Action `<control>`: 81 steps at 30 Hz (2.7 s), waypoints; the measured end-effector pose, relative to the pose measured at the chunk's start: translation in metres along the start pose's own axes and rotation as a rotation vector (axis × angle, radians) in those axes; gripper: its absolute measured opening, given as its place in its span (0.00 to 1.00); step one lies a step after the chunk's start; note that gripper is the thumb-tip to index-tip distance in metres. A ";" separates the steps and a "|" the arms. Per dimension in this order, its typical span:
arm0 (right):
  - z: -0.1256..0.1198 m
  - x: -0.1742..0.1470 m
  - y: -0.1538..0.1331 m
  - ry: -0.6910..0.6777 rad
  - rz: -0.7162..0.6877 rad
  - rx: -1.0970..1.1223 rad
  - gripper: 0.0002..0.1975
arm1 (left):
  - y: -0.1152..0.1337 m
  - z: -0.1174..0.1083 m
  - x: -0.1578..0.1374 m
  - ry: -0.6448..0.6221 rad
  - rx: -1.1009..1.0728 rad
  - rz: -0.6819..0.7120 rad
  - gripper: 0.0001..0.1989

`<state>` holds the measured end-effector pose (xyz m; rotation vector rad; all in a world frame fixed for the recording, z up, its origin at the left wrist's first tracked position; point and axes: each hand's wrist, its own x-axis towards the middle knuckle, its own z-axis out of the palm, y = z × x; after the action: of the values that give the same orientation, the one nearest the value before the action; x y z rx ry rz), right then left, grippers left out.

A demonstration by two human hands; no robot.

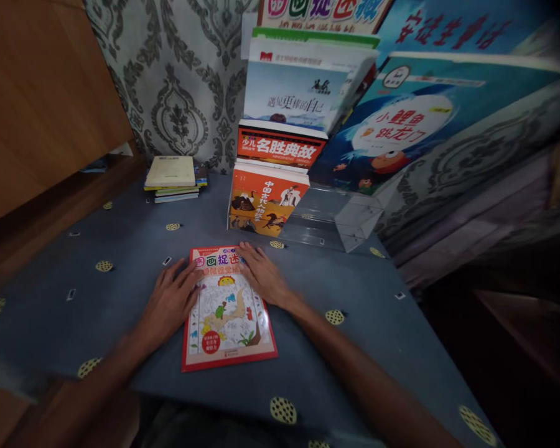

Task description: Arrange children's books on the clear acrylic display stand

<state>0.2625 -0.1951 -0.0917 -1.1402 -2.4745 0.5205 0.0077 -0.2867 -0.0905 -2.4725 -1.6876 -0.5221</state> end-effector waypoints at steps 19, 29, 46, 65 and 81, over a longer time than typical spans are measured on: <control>-0.005 -0.013 0.013 0.002 -0.014 0.114 0.24 | 0.115 -0.006 0.012 -0.511 -0.220 0.614 0.30; -0.007 -0.028 -0.010 -0.041 0.006 -0.136 0.25 | 0.083 -0.017 -0.006 -0.311 -0.370 0.355 0.23; 0.056 -0.025 -0.037 0.085 -0.217 -0.386 0.26 | 0.036 -0.008 0.006 -0.200 -0.068 -0.230 0.29; 0.054 -0.034 0.012 0.274 0.020 -0.172 0.30 | 0.033 0.006 0.032 0.130 -1.342 -0.590 0.28; 0.015 -0.038 -0.020 0.490 0.445 0.547 0.38 | 0.049 0.019 0.073 0.022 -2.076 -0.862 0.18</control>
<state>0.2656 -0.2394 -0.1022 -1.3700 -1.5335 0.8531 0.0806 -0.2357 -0.0788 -1.3418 -2.5235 -3.7539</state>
